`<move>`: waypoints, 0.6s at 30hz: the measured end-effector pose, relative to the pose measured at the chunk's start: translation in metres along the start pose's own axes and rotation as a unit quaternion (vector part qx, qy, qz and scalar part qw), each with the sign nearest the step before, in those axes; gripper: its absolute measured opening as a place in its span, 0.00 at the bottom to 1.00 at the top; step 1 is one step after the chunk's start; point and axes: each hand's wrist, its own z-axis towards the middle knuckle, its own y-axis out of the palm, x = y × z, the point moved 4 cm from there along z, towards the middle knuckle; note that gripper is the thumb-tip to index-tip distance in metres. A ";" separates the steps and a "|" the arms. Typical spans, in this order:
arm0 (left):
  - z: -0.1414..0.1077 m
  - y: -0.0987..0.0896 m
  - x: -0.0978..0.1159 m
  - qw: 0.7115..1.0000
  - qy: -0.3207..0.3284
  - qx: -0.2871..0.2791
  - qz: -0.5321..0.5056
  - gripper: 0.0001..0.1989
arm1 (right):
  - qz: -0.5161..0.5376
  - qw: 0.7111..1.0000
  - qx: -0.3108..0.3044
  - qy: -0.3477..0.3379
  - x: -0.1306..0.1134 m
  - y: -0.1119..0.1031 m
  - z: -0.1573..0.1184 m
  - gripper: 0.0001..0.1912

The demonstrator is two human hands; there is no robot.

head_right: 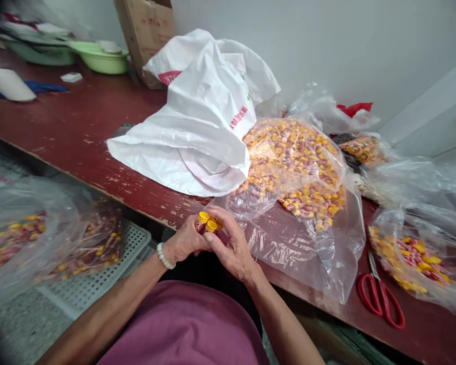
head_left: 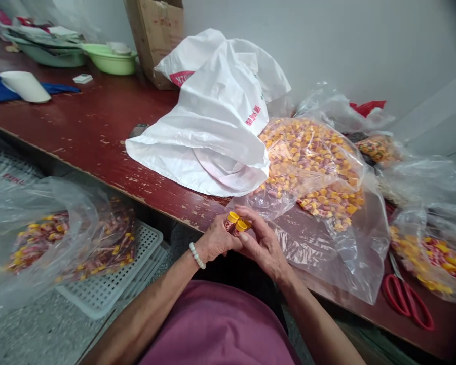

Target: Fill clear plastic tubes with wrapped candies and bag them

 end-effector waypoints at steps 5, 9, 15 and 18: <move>-0.009 -0.009 -0.004 0.986 -0.053 0.007 -0.157 0.09 | -0.164 0.979 -0.049 -0.112 -0.007 0.023 0.008 0.50; -0.018 -0.016 -0.017 0.960 -0.063 0.050 -0.267 0.07 | -0.238 0.952 -0.046 -0.188 0.002 0.062 0.011 0.44; -0.046 -0.080 -0.026 0.953 -0.050 0.149 -0.259 0.09 | -0.191 0.959 -0.080 -0.195 -0.005 0.113 0.034 0.43; -0.084 -0.160 -0.022 0.930 -0.067 0.290 -0.214 0.13 | -0.165 0.971 -0.063 -0.162 -0.013 0.116 0.042 0.44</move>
